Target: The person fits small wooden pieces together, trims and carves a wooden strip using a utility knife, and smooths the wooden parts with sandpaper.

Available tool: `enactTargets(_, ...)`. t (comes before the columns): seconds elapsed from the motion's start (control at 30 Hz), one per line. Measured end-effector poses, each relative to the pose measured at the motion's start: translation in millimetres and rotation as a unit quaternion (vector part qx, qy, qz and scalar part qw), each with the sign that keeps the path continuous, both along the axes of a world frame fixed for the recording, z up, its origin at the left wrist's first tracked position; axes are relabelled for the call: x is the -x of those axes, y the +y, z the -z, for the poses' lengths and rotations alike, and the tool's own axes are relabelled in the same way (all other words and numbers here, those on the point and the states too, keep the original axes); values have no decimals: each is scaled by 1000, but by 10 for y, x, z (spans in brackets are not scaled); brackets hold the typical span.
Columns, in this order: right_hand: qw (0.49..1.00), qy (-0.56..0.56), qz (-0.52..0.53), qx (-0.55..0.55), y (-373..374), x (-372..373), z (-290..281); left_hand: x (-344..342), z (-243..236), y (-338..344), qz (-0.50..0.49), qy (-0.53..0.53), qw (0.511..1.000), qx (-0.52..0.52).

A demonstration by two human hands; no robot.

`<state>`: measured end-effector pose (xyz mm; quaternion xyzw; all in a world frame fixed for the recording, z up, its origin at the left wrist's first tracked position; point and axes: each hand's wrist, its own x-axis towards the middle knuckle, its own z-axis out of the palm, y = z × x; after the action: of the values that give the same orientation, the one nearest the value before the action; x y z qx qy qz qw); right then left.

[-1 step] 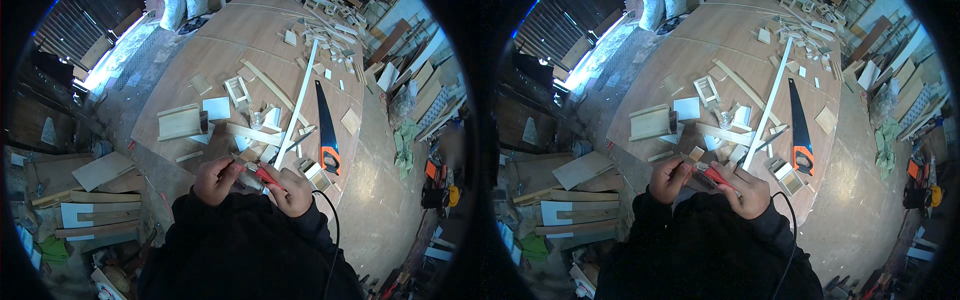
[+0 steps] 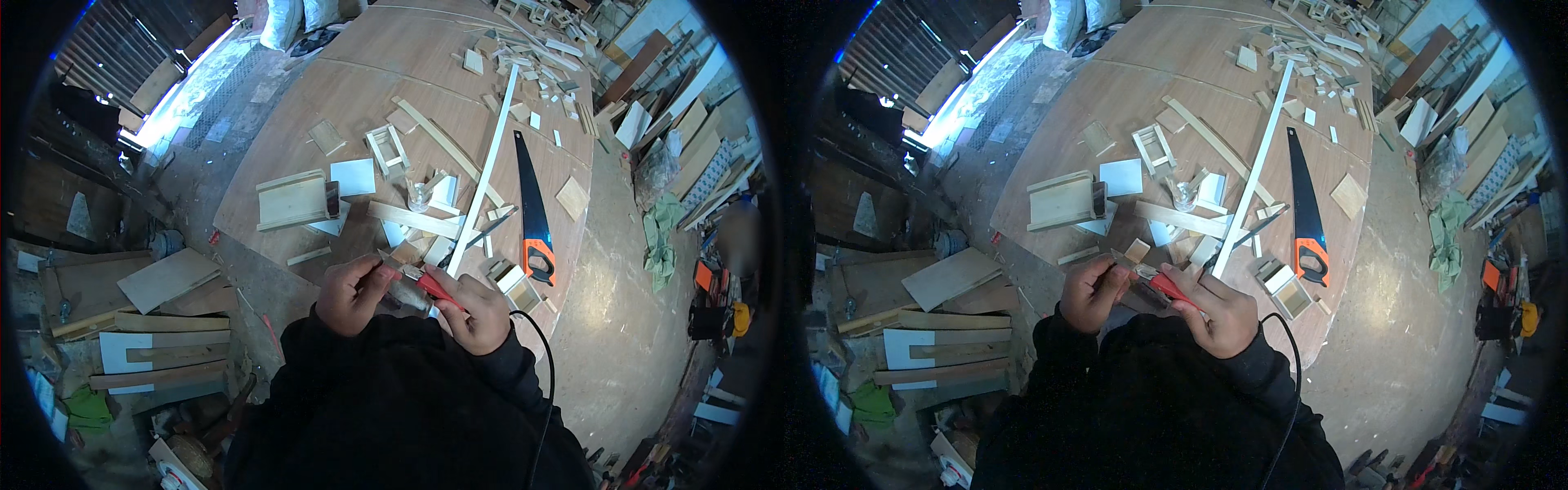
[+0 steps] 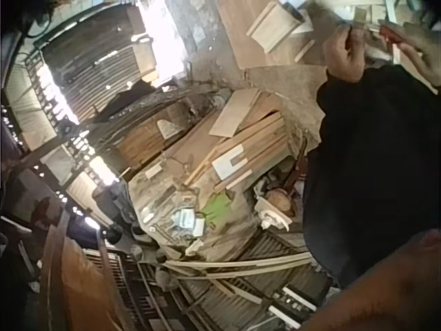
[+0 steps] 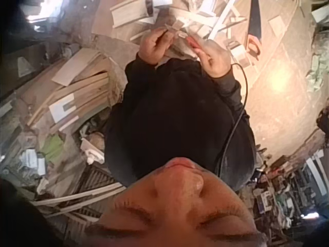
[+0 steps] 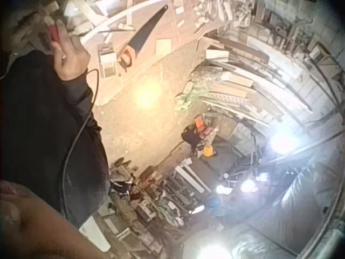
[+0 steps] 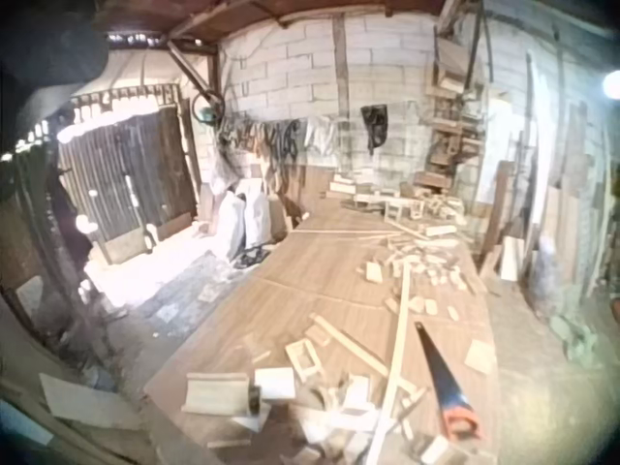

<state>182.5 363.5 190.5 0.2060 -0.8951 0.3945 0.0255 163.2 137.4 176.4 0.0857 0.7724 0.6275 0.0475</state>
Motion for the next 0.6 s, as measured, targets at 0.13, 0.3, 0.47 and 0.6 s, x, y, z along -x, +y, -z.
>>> enactTargets(0.13, 1000, 2, 5, -9, 31, -8, -19, 20, 12, 14, 4, 22, 1000, 13)
enactTargets(0.3, 1000, 0, 9, -6, 72, -33, -17, 27, -49, 48, 18, 21, 999, 26)
enactTargets(0.47, 999, 26, 21, 8, 85, -43, -8, -19, -57, 112, -43, 73, 995, 47)
enactTargets(0.6, 1000, 11, 16, 4, 137, -73, 13, 22, -186, 56, -32, 98, 990, 98)
